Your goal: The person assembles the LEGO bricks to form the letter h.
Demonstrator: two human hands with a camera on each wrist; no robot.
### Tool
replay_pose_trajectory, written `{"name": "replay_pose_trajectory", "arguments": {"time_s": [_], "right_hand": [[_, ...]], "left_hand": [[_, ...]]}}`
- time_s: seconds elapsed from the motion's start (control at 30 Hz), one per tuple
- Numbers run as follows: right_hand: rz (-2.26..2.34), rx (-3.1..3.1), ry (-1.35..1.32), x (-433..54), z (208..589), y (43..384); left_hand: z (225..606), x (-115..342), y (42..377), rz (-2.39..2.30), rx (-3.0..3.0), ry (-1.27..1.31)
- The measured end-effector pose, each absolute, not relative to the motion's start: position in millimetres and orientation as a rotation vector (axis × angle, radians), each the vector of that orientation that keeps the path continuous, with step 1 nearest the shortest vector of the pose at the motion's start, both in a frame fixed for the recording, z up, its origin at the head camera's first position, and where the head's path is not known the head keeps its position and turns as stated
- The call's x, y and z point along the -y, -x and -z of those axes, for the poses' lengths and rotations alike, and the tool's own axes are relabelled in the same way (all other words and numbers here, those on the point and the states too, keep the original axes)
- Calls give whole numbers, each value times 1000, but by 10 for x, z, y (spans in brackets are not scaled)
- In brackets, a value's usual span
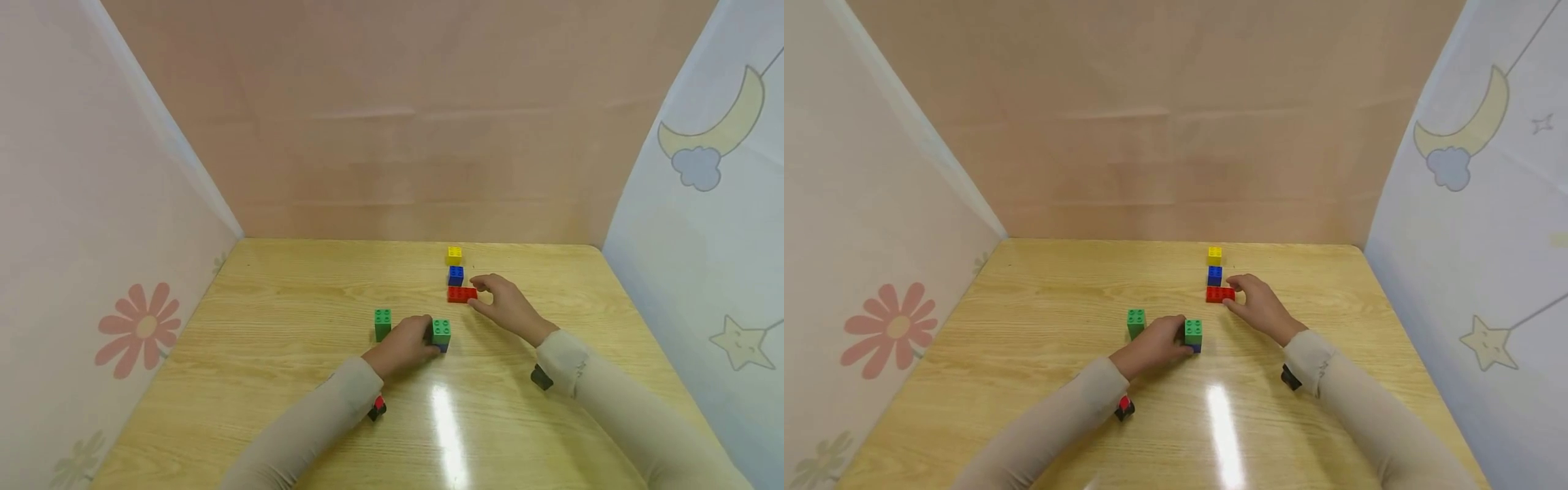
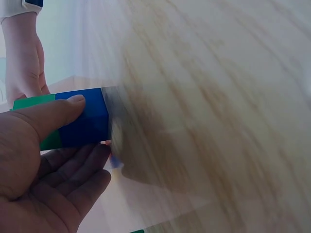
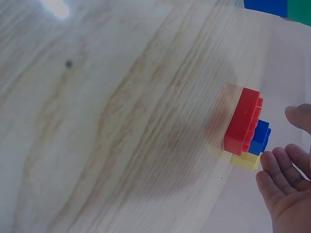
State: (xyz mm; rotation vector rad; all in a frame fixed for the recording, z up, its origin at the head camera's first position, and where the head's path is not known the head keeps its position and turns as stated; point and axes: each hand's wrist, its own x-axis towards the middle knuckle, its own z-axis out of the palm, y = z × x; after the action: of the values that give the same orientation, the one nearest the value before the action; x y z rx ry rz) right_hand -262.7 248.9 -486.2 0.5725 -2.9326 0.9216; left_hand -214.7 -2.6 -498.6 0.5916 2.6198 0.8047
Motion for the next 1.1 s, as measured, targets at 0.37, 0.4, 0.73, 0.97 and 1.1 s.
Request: {"name": "replay_pose_trajectory", "arguments": {"time_s": [0.37, 0.4, 0.73, 0.97, 1.1], "right_hand": [[-880, 2966, -577, -2490, 4868, 2687], [-880, 2971, -576, -2493, 4869, 2689], [-797, 3046, -599, -2528, 4855, 2697], [-745, 3099, -586, -2517, 4844, 2725], [-723, 3117, -584, -2516, 4861, 2747]], "left_hand": [[4883, 92, 2148, -826, -2648, -596], [4860, 94, 2147, -835, -2648, -590], [4594, 110, 2092, -905, -2654, -616], [4390, 249, 2165, -857, -2767, -674], [4339, 383, 2211, -853, -2811, -654]]}}
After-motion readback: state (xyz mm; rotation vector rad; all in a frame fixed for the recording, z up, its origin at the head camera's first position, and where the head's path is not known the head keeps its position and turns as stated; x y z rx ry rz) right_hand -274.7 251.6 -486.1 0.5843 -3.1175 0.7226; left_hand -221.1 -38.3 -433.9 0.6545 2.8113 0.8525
